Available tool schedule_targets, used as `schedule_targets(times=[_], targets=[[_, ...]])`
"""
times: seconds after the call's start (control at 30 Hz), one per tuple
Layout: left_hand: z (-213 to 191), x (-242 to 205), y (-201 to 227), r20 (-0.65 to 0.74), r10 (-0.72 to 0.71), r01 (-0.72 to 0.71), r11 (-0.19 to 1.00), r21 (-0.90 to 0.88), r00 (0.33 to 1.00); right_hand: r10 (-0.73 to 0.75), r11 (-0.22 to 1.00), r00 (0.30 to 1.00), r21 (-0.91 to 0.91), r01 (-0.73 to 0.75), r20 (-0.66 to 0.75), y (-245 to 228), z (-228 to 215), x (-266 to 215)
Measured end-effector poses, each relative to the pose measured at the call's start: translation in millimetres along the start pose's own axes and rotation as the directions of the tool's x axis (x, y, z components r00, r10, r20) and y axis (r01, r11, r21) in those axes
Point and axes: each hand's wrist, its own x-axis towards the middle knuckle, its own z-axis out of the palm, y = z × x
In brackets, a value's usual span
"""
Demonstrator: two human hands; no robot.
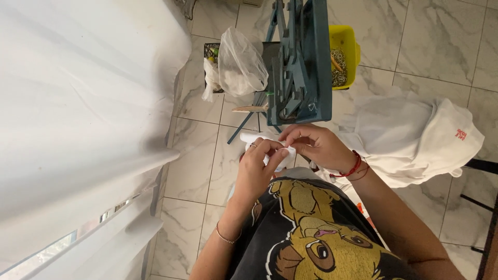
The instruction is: Using a manual press machine to attach snap buttons to white garments, including picking components from a bin and aligning fabric.
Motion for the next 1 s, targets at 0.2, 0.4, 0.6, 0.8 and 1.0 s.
schedule_targets(times=[0.2,0.4,0.6,0.8,1.0], targets=[[-4,25,-35,-0.016,-0.107,0.104,0.988,-0.115,0.994,0.107,0.989,0.982,-0.087,-0.121,-0.154,51,-17,0],[2,49,-61,0.006,-0.119,0.118,0.981,-0.151,0.993,0.078,0.978,0.968,-0.171,-0.120,-0.238,81,-19,12],[4,58,-67,0.005,-0.133,0.133,0.984,-0.119,0.991,0.040,0.960,0.959,-0.255,-0.115,-0.282,48,-18,25],[0,60,-66,0.027,-0.178,0.180,0.975,-0.129,0.984,0.037,0.969,0.950,-0.220,-0.110,-0.311,49,-13,31],[-3,65,-73,0.072,-0.181,0.187,0.979,-0.086,0.981,0.092,0.950,0.938,-0.251,-0.183,-0.333,50,-6,33]])
